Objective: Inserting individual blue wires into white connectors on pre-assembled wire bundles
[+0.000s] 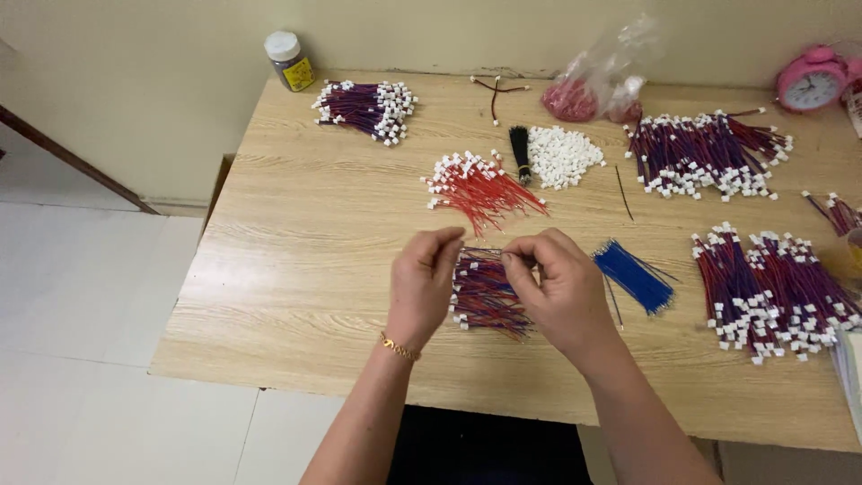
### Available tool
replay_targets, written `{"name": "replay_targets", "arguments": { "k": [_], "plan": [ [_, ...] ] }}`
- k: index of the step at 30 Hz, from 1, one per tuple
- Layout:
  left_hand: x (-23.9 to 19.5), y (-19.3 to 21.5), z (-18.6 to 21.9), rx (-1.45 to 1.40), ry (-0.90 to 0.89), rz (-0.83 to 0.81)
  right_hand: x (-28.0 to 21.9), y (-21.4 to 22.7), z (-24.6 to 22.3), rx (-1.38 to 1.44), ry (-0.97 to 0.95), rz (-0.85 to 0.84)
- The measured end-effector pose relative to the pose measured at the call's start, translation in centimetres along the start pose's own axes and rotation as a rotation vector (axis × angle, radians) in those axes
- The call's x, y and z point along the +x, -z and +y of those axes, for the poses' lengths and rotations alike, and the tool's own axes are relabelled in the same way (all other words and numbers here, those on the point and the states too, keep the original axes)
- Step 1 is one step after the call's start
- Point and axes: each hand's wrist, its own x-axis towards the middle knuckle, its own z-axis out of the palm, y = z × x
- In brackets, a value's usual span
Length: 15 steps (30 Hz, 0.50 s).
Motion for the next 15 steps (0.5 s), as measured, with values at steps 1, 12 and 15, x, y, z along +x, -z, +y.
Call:
{"name": "replay_targets", "arguments": {
  "k": [1, 12, 15],
  "plan": [
    [-0.5, -0.1, 0.1, 0.001, 0.001, 0.001, 0.1, 0.2, -0.1, 0.002, 0.0, -0.001],
    [-4.3, -1.5, -1.9, -0.694, 0.186, -0.225, -1.7, 0.4, -1.0, -0.132, 0.088, -0.077],
    [-4.5, -1.5, -1.5, -0.751, 0.229, -0.248, -1.6, 0.8, -1.6, -0.09, 0.062, -0.105]
  ]
}}
